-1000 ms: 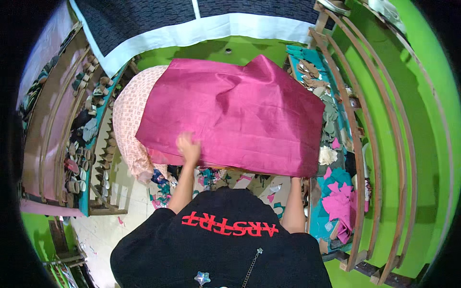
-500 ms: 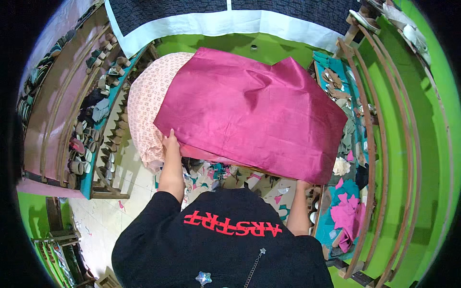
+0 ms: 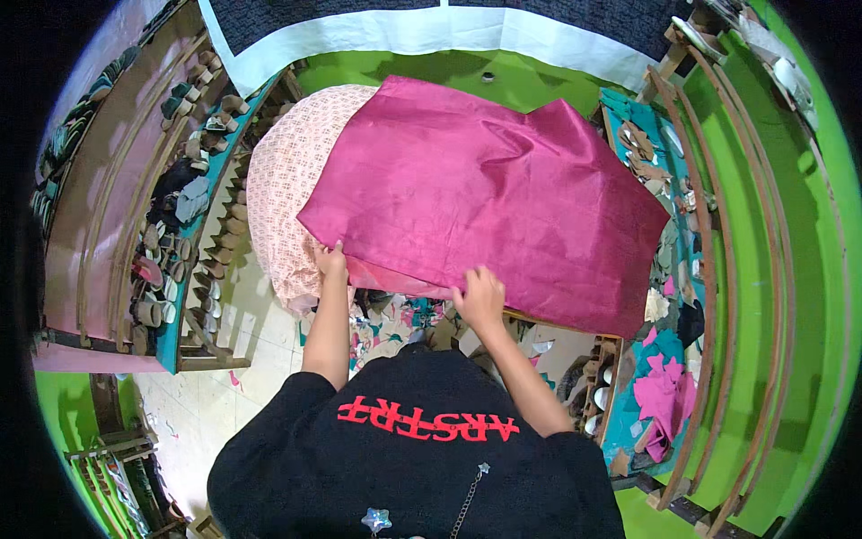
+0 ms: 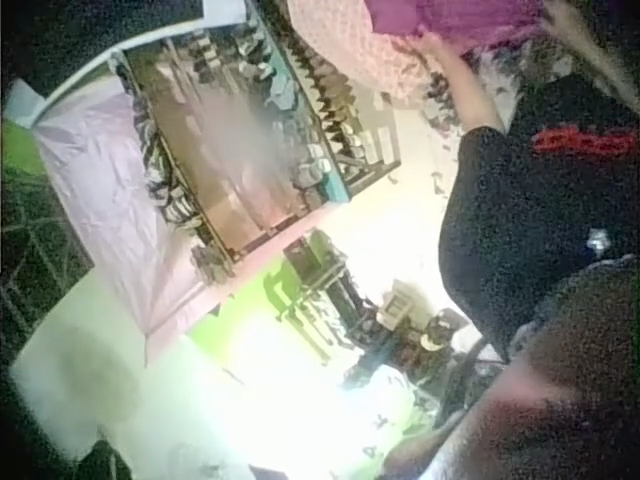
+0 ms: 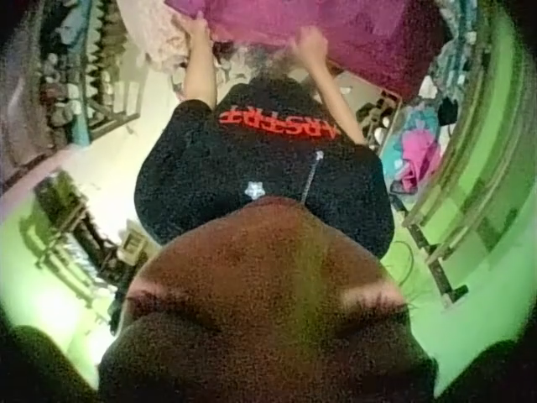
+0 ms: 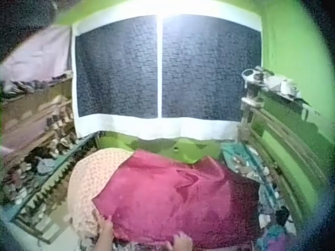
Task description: Folding pieces of magenta and pink fabric on a small table.
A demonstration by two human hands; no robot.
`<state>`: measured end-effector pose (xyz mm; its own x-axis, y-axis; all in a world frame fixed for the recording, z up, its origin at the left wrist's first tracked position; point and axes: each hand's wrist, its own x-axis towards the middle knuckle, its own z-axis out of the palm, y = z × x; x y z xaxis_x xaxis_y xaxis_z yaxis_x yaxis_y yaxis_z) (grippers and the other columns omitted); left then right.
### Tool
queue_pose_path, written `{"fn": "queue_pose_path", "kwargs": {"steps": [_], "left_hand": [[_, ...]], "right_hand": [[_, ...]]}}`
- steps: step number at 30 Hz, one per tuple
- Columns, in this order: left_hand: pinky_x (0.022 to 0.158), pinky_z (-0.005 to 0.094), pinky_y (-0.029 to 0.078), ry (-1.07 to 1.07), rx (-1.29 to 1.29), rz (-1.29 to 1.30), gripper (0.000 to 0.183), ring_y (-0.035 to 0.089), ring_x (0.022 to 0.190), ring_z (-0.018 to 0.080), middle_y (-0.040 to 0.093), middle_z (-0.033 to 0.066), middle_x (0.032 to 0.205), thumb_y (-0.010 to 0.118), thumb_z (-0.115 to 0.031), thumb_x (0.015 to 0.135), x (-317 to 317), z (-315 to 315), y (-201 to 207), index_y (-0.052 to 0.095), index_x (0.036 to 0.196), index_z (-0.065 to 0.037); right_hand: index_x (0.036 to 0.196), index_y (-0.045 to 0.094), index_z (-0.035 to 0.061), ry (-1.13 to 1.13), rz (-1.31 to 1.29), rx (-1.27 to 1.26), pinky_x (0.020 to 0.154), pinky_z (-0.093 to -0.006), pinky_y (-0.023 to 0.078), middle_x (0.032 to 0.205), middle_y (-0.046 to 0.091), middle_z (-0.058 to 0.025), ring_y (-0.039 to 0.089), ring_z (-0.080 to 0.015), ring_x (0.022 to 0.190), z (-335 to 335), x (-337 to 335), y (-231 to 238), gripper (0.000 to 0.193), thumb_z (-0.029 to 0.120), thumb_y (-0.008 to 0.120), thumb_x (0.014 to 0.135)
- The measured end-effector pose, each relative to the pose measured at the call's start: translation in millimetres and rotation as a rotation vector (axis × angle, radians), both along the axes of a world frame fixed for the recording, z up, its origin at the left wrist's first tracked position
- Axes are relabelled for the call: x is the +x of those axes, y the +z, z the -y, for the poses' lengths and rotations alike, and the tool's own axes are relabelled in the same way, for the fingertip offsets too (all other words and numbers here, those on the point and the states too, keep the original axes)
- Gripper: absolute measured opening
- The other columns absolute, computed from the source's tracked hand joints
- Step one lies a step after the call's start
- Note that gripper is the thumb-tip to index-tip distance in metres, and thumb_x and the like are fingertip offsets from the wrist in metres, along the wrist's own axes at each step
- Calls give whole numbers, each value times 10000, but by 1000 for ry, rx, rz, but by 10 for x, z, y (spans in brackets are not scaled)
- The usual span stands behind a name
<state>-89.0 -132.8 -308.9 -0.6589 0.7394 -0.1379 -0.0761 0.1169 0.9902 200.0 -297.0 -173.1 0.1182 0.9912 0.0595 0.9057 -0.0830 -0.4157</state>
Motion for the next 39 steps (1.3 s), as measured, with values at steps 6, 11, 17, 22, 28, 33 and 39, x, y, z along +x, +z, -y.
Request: {"fn": "queue_pose_path", "kwargs": {"steps": [6,11,17,22,28,33,39], "left_hand": [[920,342,369,-276,-196,-153,675,479,1081,294,486,210,1188,737,-190,644,-216,555,-134,420,1191,46],[458,295,491,-424,-398,275,229,570,616,185,563,73,793,641,-133,775,223,871,359,530,941,-22],[507,288,478,-382,-404,339,260,577,690,169,569,60,883,586,-195,831,161,822,229,506,1041,-63],[547,319,508,-319,-187,480,212,569,659,176,548,80,856,452,-46,826,-35,585,302,469,1037,-37],[511,331,497,-218,-186,505,252,567,615,206,547,129,868,407,14,778,-145,407,294,470,1021,0],[669,389,469,-119,41,1030,420,535,843,244,489,123,1079,544,-273,839,-18,462,463,398,1186,-88],[759,391,437,-382,-254,678,366,522,862,224,516,104,1037,563,-237,837,552,693,522,458,1127,-39]], "right_hand": [[1190,467,108,486,85,42,904,-525,361,1214,432,-164,394,-373,1150,-705,-577,-288,582,327,671,690],[1224,449,132,451,191,67,891,-543,377,1191,445,-168,404,-456,1118,-832,-810,-701,548,303,623,733],[1133,477,25,560,440,85,609,-366,534,984,561,-156,579,-383,907,-1017,-739,-790,377,116,479,768],[970,547,26,620,322,477,528,-339,533,887,582,-117,613,-359,785,-749,-586,-814,273,118,506,716],[1100,529,56,570,356,287,702,-352,518,1052,559,-140,574,-376,920,-558,-676,-796,404,109,536,700],[1117,523,95,489,271,327,733,-396,499,1039,543,-146,543,-395,942,-461,-786,-762,480,207,644,667],[1097,547,102,418,222,407,788,-405,462,1033,555,-131,543,-348,969,-407,-716,-700,420,195,613,693]]}}
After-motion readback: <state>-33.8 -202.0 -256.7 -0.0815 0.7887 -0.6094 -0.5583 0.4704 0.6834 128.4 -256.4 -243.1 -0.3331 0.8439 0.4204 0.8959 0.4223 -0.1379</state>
